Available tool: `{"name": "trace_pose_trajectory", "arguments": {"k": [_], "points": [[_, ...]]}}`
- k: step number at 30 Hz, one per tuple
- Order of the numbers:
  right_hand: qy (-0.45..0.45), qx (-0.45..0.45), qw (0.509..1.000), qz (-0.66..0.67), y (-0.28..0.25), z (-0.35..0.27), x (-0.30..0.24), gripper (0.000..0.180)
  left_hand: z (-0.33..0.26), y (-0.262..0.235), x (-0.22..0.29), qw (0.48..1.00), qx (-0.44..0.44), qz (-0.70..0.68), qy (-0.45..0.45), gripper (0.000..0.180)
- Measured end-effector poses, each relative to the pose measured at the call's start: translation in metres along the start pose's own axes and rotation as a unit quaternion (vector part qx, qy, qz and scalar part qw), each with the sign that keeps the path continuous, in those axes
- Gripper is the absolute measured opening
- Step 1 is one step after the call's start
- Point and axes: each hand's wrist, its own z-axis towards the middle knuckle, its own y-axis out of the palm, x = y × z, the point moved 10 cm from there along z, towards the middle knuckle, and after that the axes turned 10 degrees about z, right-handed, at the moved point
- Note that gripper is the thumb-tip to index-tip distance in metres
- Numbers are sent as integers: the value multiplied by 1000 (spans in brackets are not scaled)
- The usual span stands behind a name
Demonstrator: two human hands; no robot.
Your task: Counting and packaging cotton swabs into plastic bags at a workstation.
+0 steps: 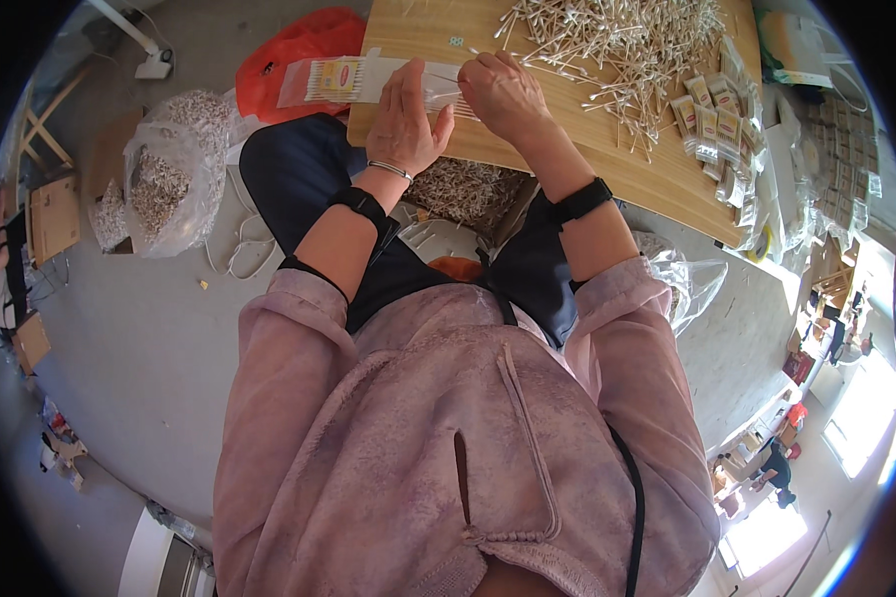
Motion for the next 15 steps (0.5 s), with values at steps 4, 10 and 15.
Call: {"name": "trace_pose_trajectory", "arguments": {"k": [4, 10, 15], "points": [[-18, -21, 1000, -2, 1, -2, -3, 9, 0, -1, 0, 1000, 5, 2, 2, 70], [-44, -23, 996, -68, 9, 2, -4, 10, -3, 3, -2, 1000, -6, 5, -5, 67], [-89, 17, 996, -26, 1, 3, -4, 7, 2, 0, -1, 1000, 11, 15, 9, 64]]}}
